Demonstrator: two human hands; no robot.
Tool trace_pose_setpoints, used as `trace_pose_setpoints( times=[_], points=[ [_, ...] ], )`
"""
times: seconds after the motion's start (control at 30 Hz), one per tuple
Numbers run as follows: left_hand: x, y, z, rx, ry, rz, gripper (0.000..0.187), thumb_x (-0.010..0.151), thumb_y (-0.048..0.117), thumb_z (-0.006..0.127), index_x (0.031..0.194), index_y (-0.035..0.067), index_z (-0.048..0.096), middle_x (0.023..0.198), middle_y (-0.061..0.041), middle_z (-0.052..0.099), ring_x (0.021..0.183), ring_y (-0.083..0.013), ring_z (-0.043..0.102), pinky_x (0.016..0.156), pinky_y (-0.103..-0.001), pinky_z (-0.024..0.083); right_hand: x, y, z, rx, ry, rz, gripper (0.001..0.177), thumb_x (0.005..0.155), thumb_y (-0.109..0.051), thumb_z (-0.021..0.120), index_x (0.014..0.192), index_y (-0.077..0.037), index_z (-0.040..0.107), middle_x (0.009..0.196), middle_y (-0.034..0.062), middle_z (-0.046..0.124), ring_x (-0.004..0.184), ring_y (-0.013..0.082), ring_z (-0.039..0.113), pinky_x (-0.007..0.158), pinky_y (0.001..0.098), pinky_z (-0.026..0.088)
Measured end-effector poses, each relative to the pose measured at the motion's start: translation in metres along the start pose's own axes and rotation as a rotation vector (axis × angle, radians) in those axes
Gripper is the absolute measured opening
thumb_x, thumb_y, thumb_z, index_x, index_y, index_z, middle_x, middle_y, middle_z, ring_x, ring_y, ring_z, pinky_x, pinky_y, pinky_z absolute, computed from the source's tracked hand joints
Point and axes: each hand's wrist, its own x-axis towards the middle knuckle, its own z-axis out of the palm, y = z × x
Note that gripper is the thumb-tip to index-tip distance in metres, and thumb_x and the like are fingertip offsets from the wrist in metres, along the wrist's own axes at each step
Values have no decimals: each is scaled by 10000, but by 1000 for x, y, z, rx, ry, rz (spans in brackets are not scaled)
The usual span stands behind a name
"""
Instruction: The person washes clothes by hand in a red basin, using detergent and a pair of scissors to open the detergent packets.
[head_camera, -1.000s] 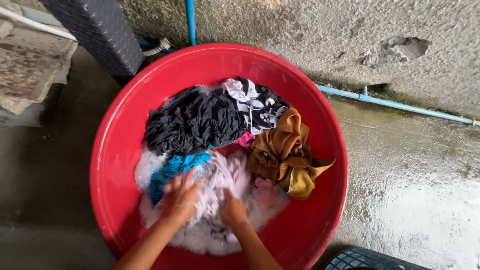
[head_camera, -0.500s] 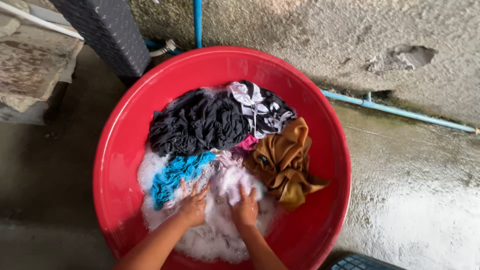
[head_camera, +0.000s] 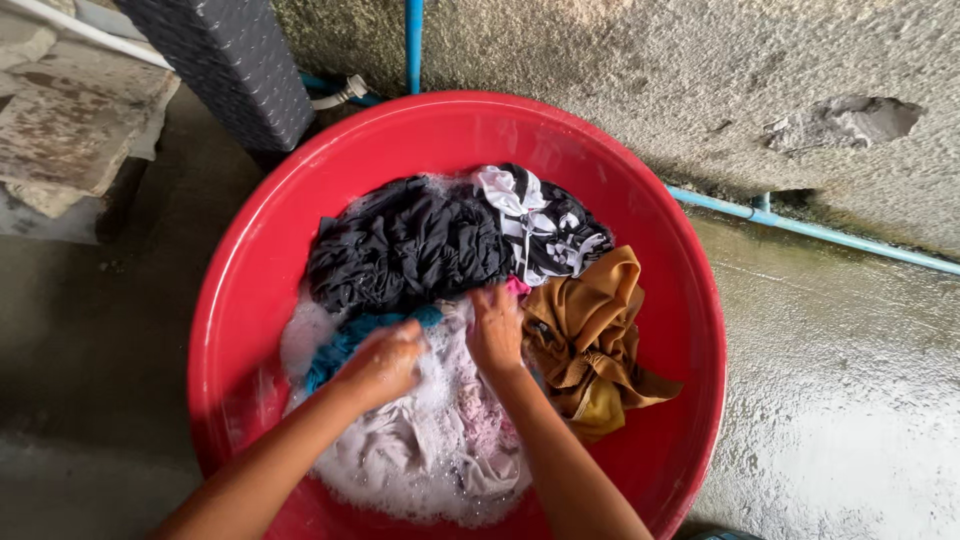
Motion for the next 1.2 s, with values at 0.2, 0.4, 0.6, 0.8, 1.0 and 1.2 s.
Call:
trace_pose_setpoints(
  times=[0.2,0.4,0.6,0.8,1.0,1.2],
  points=[
    [32,39,-104,440,270,-274,1042,659,391,866,1532,436,300,1590,-148,368,1404,-485,341,942,-626,448,57,-6,-26,-161,95,-250,923,673,36,707,1504,-301,487,1515,158,407,1164,421,515,826,529,494],
    [17,-7,-58,65,232,-306,898,770,141,795,1531,413,403,1383,-206,530,1116,-460,597,875,-513,551,38,15,7,103,52,-107,644,766,-14,656,1350,-276,586,1315,187,497,1114,445,535,955,512,496],
    [-5,-42,-2,-288,184,-80,489,737,112,771,1204,209,661,989,-164,718,969,-312,728,895,-435,579,19,41,-3,153,-243,-83,462,734,-126,739,1182,-225,688,1132,213,603,937,423,650,785,529,539],
    [6,-3,-80,-3,698,-264,635,813,141,739,1416,272,590,1512,-145,479,1266,-460,509,1039,-550,491,97,22,-43,783,-320,250,541,709,-164,760,1247,-217,777,971,190,709,750,424,657,727,568,527],
    [34,84,-118,398,21,-87,967,742,636,807,1531,565,252,1758,-33,-66,1519,-590,16,1012,-940,160,77,27,-46,-193,114,84,703,811,-591,730,1451,-311,650,1431,149,521,1355,480,432,960,801,366],
    [100,53,-110,233,-177,-472,1116,707,581,851,1581,543,158,1706,-9,64,1450,-418,305,1083,-690,367,46,76,-39,107,-255,437,612,867,-649,662,1342,-265,688,1165,125,745,1147,303,686,1000,417,534]
  ],
)
